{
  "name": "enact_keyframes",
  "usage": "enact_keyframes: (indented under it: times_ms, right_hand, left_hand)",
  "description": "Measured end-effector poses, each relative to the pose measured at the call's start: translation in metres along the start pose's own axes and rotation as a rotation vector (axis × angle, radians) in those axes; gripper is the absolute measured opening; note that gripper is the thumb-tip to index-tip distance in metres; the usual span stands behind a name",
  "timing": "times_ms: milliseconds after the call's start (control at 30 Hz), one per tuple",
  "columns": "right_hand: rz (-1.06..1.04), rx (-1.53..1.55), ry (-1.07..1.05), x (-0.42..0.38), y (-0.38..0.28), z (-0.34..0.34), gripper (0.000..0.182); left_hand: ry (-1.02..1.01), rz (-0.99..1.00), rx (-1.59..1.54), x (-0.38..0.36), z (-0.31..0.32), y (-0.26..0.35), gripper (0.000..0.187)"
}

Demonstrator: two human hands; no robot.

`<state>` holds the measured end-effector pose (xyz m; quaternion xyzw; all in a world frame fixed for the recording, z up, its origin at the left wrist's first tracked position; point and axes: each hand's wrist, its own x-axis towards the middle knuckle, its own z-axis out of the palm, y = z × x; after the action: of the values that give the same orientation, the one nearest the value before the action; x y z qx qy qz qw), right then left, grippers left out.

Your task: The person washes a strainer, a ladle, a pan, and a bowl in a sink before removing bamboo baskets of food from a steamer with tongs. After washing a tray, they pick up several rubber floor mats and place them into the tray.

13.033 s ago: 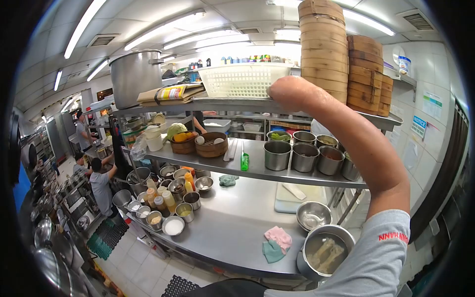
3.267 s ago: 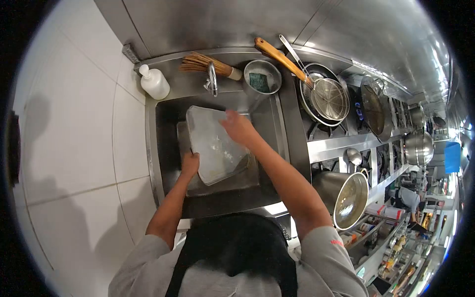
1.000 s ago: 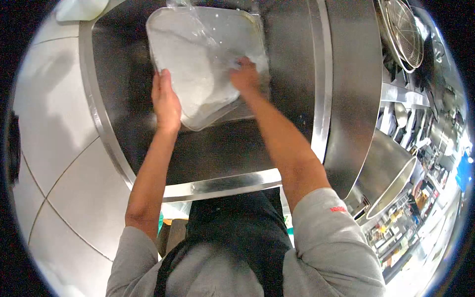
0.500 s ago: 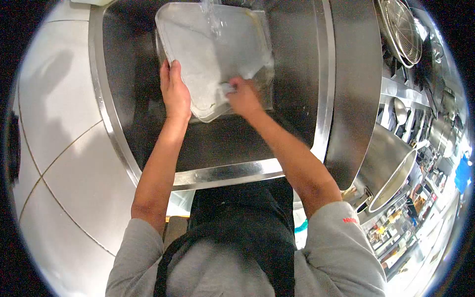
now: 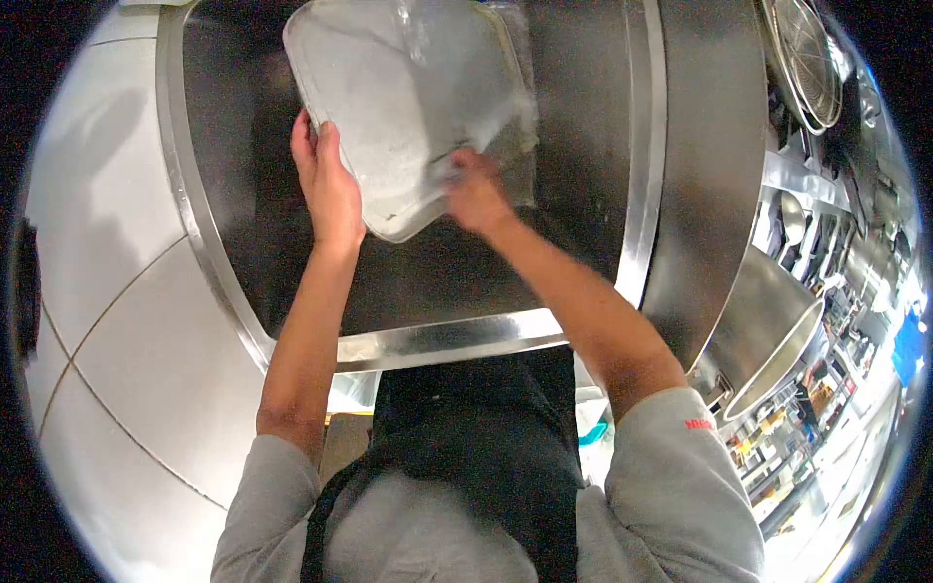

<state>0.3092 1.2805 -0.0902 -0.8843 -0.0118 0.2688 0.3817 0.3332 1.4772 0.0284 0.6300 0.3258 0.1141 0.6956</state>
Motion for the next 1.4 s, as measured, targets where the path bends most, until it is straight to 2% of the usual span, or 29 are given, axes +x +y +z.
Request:
enact_keyframes:
  times_ms: [67, 133, 200, 267, 333, 367, 400, 467, 500, 533, 600, 633, 700, 767, 833, 900, 1000, 1033, 1100, 1167, 1200, 1233, 1333, 1367, 1400]
  right_hand:
    - [0.211, -0.254, -0.014, 0.040, 0.044, -0.023, 0.047]
    - [0.299, -0.347, 0.083, 0.089, 0.101, -0.023, 0.055]
    - [0.281, -0.305, 0.207, 0.144, 0.124, -0.006, 0.057]
    - [0.209, 0.005, 0.139, 0.159, 0.053, -0.019, 0.054]
    - [-0.031, -0.046, 0.312, 0.144, -0.037, -0.001, 0.050]
    - [0.010, 0.121, 0.115, 0.121, -0.086, -0.006, 0.044]
    - [-0.067, 0.077, 0.105, 0.094, -0.119, 0.002, 0.039]
    - [-0.412, -0.073, 0.254, 0.040, -0.132, 0.024, 0.027]
    - [-0.361, 0.032, 0.182, 0.013, -0.130, 0.019, 0.026]
    - [-0.310, 0.137, 0.107, -0.002, -0.119, 0.010, 0.024]
    - [-0.166, 0.160, 0.121, -0.006, -0.043, 0.010, 0.034]
    - [0.026, 0.076, 0.145, 0.006, -0.004, 0.008, 0.040]
    - [0.207, -0.254, 0.119, 0.049, 0.065, -0.012, 0.051]
    - [0.299, -0.486, 0.118, 0.095, 0.112, -0.007, 0.058]
    - [0.360, -0.375, 0.166, 0.138, 0.120, -0.009, 0.060]
    - [0.284, -0.181, 0.164, 0.169, 0.124, -0.028, 0.061]
    - [0.281, 0.052, 0.188, 0.163, 0.109, -0.044, 0.064]
    - [0.297, -0.208, 0.166, 0.160, 0.113, -0.033, 0.069]
    - [0.273, -0.188, 0.130, 0.122, 0.093, -0.014, 0.070]
    - [0.122, 0.174, -0.001, 0.060, -0.006, 0.001, 0.067]
    - [-0.162, 0.176, 0.082, 0.036, -0.009, 0.037, 0.064]
    - [-0.461, 0.036, 0.055, 0.020, -0.073, 0.020, 0.067]
    - [-0.604, 0.004, 0.242, 0.080, -0.071, 0.043, 0.055]
    - [-0.300, 0.170, 0.334, 0.120, -0.040, 0.050, 0.053]
    - [-0.188, 0.178, 0.388, 0.135, -0.027, 0.053, 0.052]
  left_hand:
    - [0.005, 0.015, -0.029, 0.001, 0.000, -0.003, 0.051]
    - [-0.003, 0.051, -0.032, 0.006, 0.001, -0.006, 0.050]
    - [-0.022, 0.099, 0.001, 0.011, -0.003, -0.006, 0.048]
    - [0.010, 0.055, 0.031, 0.013, -0.009, -0.009, 0.047]
    - [0.030, 0.036, 0.000, 0.019, -0.007, -0.014, 0.046]
    - [0.038, 0.029, -0.034, 0.020, -0.010, -0.021, 0.046]
    - [0.048, 0.026, -0.069, 0.023, -0.011, -0.024, 0.045]
    - [0.023, 0.033, -0.012, 0.023, -0.013, -0.021, 0.047]
    - [0.022, 0.036, -0.029, 0.022, -0.014, -0.024, 0.047]
    - [0.025, 0.037, -0.044, 0.022, -0.014, -0.024, 0.048]
    - [0.010, 0.041, 0.056, 0.020, -0.015, -0.019, 0.051]
    - [0.013, 0.042, 0.060, 0.019, -0.011, -0.014, 0.051]
    - [0.003, 0.029, 0.073, 0.015, -0.011, -0.011, 0.052]
    - [-0.022, 0.014, 0.095, 0.017, -0.014, -0.008, 0.052]
    - [0.032, 0.000, 0.141, 0.018, -0.015, -0.010, 0.051]
    - [0.043, 0.027, 0.151, 0.017, -0.016, -0.015, 0.051]
    - [0.027, 0.031, 0.115, 0.014, -0.014, -0.013, 0.051]
    - [0.031, 0.024, 0.119, 0.014, -0.014, -0.014, 0.051]
    - [0.038, 0.024, 0.132, 0.017, -0.015, -0.013, 0.051]
    - [0.026, 0.022, 0.145, 0.023, -0.023, -0.023, 0.052]
    - [0.019, 0.022, 0.151, 0.025, -0.025, -0.028, 0.052]
    - [0.028, 0.016, 0.126, 0.025, -0.026, -0.032, 0.052]
    - [0.050, -0.019, 0.085, 0.021, -0.028, -0.035, 0.053]
    - [0.062, -0.035, 0.086, 0.020, -0.025, -0.030, 0.053]
    - [0.072, -0.045, 0.086, 0.023, -0.024, -0.026, 0.053]
